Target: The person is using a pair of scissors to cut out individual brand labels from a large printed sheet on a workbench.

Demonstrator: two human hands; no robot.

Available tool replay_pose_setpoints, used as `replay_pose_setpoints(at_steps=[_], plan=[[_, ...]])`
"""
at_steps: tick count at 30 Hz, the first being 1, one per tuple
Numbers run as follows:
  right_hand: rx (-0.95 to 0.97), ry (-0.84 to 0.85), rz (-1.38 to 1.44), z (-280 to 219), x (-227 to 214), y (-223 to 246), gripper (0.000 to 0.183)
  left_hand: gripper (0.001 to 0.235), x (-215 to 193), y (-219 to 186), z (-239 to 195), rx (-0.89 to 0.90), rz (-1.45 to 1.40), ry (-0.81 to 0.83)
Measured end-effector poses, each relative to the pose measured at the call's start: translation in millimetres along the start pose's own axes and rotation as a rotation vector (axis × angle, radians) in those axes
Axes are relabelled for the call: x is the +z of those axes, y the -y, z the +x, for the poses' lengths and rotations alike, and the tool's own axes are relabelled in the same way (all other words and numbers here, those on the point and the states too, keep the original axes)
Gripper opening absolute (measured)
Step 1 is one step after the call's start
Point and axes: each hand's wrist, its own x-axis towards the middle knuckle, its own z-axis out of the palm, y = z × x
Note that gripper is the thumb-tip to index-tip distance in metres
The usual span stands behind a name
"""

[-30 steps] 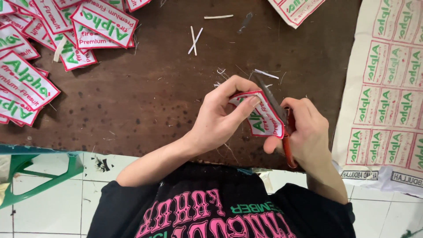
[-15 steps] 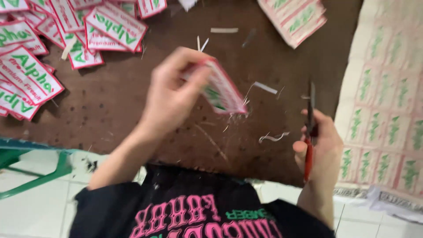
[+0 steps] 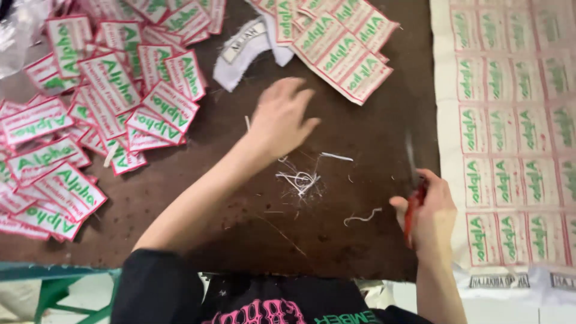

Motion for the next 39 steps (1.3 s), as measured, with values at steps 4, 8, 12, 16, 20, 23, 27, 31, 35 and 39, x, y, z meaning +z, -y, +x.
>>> replay_pose_setpoints(at_steps=[4, 8, 12, 16, 20, 23, 27, 31, 35, 39], plan=[[0.045, -0.019, 0.108, 4.8, -3.2, 25.0, 0.094, 0.075, 55.4, -43.2, 60.7, 0.074, -0.027, 0.071], [-0.003, -0.038, -0.091, 8.8, -4.3, 37.6, 0.092, 0.054, 115.4, -43.4, 94.3, 0.106, 0.189, 0.000], [-0.040, -0.045, -0.055, 9.0, -2.0, 32.2, 0.093, 0.013, 143.5, -10.5, 113.7, 0.161, 0.178, -0.391], [-0.038, -0.041, 0.026, 9.7, -5.5, 28.9, 0.096, 0.016, 14.9, -7.2, 98.8, 0.148, -0.371, -0.565], [-0.034, -0.035, 0.108, 13.1, -9.9, 32.7, 0.093, 0.020, -14.3, -6.0, 60.7, -0.210, -1.208, -0.494], [-0.057, -0.037, 0.132, 14.0, -9.8, 29.8, 0.093, 0.034, -5.7, -30.7, 24.0, -0.537, -1.821, -0.253], [-0.067, -0.061, 0.176, 13.8, -7.9, 27.5, 0.095, 0.048, 7.0, -37.2, 2.7, -0.721, -2.001, -0.106], [-0.048, -0.063, 0.177, 16.7, -14.0, 36.2, 0.091, 0.051, 44.7, -35.1, -2.3, -0.718, -1.865, -0.188], [-0.068, -0.053, 0.146, 15.1, -11.4, 33.6, 0.093, 0.051, 83.2, -24.5, -17.7, -0.661, -1.918, -0.065], [-0.061, -0.072, 0.138, 13.0, -6.4, 28.3, 0.093, 0.048, 60.2, -25.5, -15.7, -0.552, -1.983, -0.007]])
